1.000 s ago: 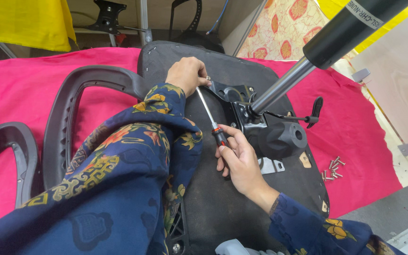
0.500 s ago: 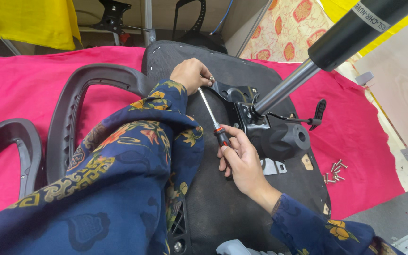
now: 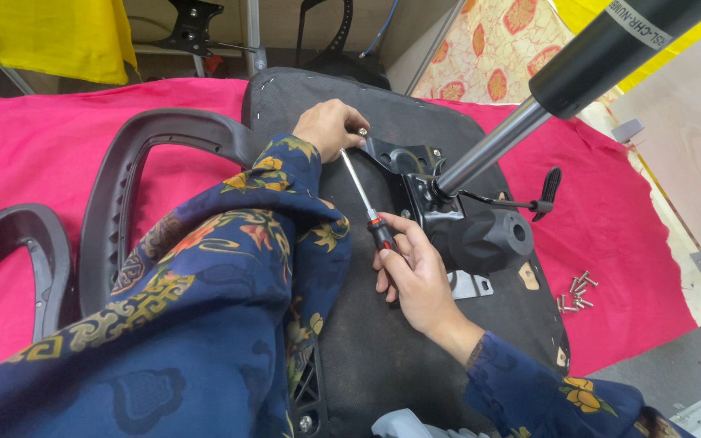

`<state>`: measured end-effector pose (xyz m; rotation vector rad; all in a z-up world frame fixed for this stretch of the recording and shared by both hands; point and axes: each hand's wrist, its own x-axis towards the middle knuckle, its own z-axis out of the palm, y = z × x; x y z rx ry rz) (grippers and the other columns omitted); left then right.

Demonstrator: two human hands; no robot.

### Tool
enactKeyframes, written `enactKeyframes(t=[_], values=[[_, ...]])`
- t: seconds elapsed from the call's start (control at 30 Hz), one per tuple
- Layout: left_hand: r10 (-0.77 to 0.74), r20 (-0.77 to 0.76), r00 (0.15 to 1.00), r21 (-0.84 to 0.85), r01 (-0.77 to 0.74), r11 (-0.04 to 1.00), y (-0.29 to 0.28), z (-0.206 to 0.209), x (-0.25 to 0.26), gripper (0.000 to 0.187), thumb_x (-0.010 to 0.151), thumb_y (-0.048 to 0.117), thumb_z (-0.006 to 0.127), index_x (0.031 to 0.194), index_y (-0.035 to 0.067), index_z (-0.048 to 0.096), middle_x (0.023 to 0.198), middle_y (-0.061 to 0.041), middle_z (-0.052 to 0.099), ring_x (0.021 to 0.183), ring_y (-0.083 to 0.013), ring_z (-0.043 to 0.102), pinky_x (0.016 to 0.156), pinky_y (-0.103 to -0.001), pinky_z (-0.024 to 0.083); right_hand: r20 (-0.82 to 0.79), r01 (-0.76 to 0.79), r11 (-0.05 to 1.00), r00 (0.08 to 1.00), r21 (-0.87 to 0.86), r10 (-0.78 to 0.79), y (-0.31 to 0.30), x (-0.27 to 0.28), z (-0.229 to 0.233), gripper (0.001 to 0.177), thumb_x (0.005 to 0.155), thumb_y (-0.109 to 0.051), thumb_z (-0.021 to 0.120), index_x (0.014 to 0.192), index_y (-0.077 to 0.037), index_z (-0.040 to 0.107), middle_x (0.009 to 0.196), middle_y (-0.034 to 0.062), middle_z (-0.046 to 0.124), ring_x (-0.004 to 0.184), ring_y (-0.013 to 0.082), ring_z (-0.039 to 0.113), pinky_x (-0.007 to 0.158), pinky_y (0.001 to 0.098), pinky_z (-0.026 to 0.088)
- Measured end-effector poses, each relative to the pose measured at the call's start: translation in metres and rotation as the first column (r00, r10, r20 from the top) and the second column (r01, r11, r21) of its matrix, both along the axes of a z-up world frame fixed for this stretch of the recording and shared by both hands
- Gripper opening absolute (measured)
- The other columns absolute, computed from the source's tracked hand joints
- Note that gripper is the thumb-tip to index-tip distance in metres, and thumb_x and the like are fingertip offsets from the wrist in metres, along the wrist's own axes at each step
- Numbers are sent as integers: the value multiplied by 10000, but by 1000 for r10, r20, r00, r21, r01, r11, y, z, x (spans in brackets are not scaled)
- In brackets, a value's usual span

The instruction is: The person uses a screwdriver to remove screws from a chair seat, detaching the central gas lift mechanism and then the plastic frame components. The person places the removed parts and screws on the table.

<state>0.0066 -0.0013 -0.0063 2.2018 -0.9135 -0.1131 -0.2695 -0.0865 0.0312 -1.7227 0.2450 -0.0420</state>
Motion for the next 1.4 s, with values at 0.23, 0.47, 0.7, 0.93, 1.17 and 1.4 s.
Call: enactKeyframes(t=[0.23, 0.47, 0.7, 0.93, 1.17, 1.4], values=[[69, -99, 993, 67, -62, 996, 1, 2, 1, 183, 807, 235, 818, 979, 175, 834, 984, -44, 795, 957, -200, 744, 936, -336, 538, -10, -12, 1000, 1000, -21, 12, 0, 0, 1, 487, 964, -97, 496, 1446, -32, 473, 834, 44, 624, 600, 71, 607, 471, 199, 486], [107, -7, 994, 74, -107, 992, 2, 11, -8, 277, 774, 333, 875, 876, 90, 792, 914, -69, 785, 902, -232, 736, 870, -370, 552, -4, -4, 1000, 1000, 9, 4, 0, 0, -2, 490, 964, -97, 499, 1448, -29, 467, 844, 45, 623, 607, 73, 608, 472, 198, 482], [47, -75, 996, 85, -40, 996, -1, 1, 0, 220, 843, 316, 806, 1036, 213, 830, 983, -66, 775, 962, -225, 712, 917, -367, 519, 0, -13, 1000, 1000, -18, 13, -1, 0, -1, 488, 964, -97, 500, 1447, -37, 470, 842, 44, 625, 607, 72, 610, 473, 200, 489], [87, -129, 988, 34, -83, 996, 0, 1, 0, 193, 804, 239, 824, 989, 187, 842, 960, -51, 799, 939, -198, 748, 919, -334, 539, -3, -15, 1000, 1000, -24, 15, 0, 1, 0, 495, 959, -92, 498, 1450, -40, 472, 843, 48, 626, 607, 73, 609, 475, 202, 490], [131, -20, 991, 84, -129, 988, 2, 13, -12, 291, 785, 354, 869, 884, 93, 786, 921, -75, 787, 910, -232, 739, 852, -359, 553, -19, -7, 1000, 1000, -7, 6, 0, 0, 1, 493, 959, -86, 498, 1448, -32, 469, 850, 53, 626, 611, 78, 611, 478, 208, 492], [81, -38, 996, 27, -80, 996, -3, 0, -3, 285, 819, 292, 822, 1084, 190, 802, 1051, -39, 775, 1014, -216, 704, 922, -354, 512, -14, -9, 1000, 1000, -16, 9, 0, 0, 1, 490, 962, -93, 498, 1447, -31, 467, 844, 54, 628, 607, 80, 612, 477, 209, 496]])
